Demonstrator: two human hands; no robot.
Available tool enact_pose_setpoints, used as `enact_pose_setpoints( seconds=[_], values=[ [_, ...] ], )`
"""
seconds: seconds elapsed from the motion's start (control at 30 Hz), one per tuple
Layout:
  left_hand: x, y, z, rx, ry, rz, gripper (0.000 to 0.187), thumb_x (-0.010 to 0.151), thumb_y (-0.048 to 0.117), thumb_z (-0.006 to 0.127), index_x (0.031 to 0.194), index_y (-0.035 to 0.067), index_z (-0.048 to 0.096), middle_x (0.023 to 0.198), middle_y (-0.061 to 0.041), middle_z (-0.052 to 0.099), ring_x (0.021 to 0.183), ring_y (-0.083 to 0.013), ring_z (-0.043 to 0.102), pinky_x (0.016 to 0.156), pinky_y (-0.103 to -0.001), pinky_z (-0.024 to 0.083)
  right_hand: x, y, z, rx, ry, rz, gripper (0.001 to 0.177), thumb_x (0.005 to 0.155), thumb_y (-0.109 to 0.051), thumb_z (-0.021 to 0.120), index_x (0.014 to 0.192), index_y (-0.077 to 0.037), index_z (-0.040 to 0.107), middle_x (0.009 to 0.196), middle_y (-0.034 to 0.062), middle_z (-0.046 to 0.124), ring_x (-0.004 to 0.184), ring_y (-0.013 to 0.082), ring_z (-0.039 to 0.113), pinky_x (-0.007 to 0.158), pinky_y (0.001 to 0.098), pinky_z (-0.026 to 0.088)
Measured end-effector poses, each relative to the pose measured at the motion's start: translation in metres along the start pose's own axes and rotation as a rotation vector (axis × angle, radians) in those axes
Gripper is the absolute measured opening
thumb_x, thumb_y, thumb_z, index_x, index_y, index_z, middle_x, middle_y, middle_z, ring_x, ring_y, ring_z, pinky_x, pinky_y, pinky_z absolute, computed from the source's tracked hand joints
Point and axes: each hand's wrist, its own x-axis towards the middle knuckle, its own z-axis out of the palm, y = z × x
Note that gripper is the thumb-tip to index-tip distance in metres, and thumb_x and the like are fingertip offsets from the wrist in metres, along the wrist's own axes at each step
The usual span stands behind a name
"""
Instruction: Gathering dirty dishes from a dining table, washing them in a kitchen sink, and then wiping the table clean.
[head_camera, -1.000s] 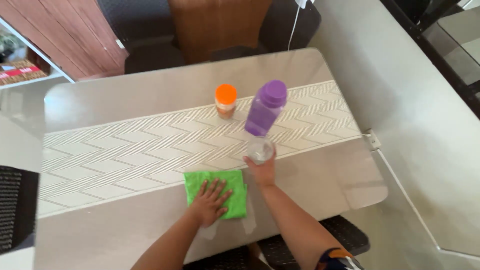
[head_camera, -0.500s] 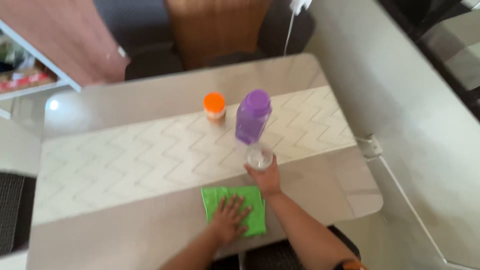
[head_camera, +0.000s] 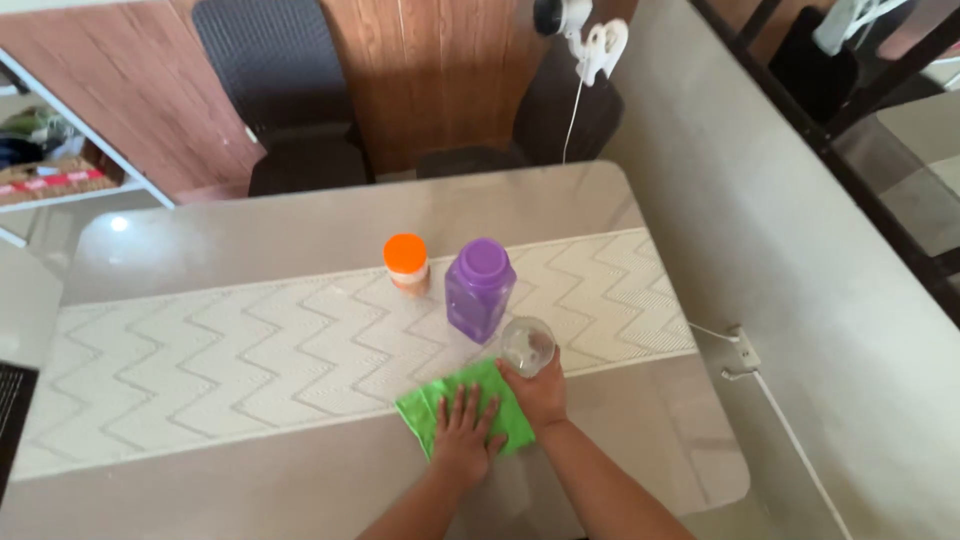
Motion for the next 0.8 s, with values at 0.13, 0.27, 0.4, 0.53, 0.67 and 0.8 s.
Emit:
enact_pose_setpoints(
  seconds=[0.13, 0.27, 0.4, 0.53, 0.67, 0.8],
  values=[
    [0.024, -0.005, 0.034, 0.216, 0.063, -0.070, 0.075, 0.092, 0.068, 0.031, 0.155, 0.029, 0.021, 0.165, -0.011, 0.010, 0.154, -0.0330, 0.003, 0.122, -0.056, -0.002, 0.024, -0.008, -0.024, -0.021, -0.048, 0.101, 0.084, 0.057, -0.043, 0.089, 0.128, -0.014, 0.055, 0.123, 0.0041, 0.067, 0.118, 0.0240, 0.063, 0.099, 0.0365, 0.049],
    [0.042, -0.011, 0.021, -0.246, -0.144, -0.231, 0.070, 0.087, 0.052, 0.064, 0.141, 0.011, 0.047, 0.158, -0.024, 0.022, 0.148, -0.0422, 0.014, 0.114, -0.066, 0.012, 0.042, 0.000, -0.034, -0.035, -0.082, 0.194, 0.089, 0.056, -0.045, 0.088, 0.131, -0.015, 0.051, 0.126, 0.0067, 0.065, 0.120, 0.0246, 0.061, 0.103, 0.0349, 0.046],
    [0.086, -0.023, -0.005, -0.312, 0.247, -0.505, 0.094, 0.071, 0.053, 0.082, 0.141, 0.004, 0.043, 0.146, -0.027, 0.039, 0.134, -0.0428, 0.043, 0.109, -0.053, 0.040, 0.058, 0.030, -0.035, -0.002, -0.112, 0.145, 0.089, 0.055, -0.042, 0.093, 0.128, -0.016, 0.050, 0.127, 0.0116, 0.064, 0.120, 0.0336, 0.060, 0.108, 0.0452, 0.048],
    [0.149, -0.033, -0.057, -0.598, 0.327, -0.639, 0.140, 0.050, 0.053, 0.095, 0.155, 0.001, 0.017, 0.151, -0.033, 0.027, 0.139, -0.0488, 0.032, 0.116, -0.055, 0.030, 0.072, 0.034, -0.039, 0.008, -0.090, 0.105, 0.085, 0.056, -0.037, 0.095, 0.125, -0.012, 0.050, 0.124, 0.0160, 0.064, 0.121, 0.0351, 0.059, 0.107, 0.0441, 0.048],
    [0.192, -0.029, -0.103, -0.859, 0.292, -0.602, 0.152, 0.045, 0.038, 0.100, 0.154, -0.004, 0.004, 0.153, -0.035, 0.023, 0.142, -0.0501, 0.027, 0.120, -0.051, 0.025, 0.069, 0.028, -0.052, 0.027, -0.105, 0.112, 0.086, 0.059, -0.037, 0.094, 0.128, -0.014, 0.048, 0.128, 0.0138, 0.062, 0.125, 0.0334, 0.057, 0.109, 0.0429, 0.045],
    [0.193, -0.027, -0.092, -1.004, 0.313, -0.617, 0.145, 0.046, 0.022, 0.098, 0.157, 0.007, 0.006, 0.152, -0.027, 0.035, 0.140, -0.0437, 0.035, 0.119, -0.048, 0.030, 0.069, 0.031, -0.050, 0.021, -0.088, 0.090, 0.086, 0.057, -0.034, 0.095, 0.126, -0.009, 0.050, 0.124, 0.0185, 0.063, 0.122, 0.0373, 0.058, 0.107, 0.0451, 0.047]
  ],
)
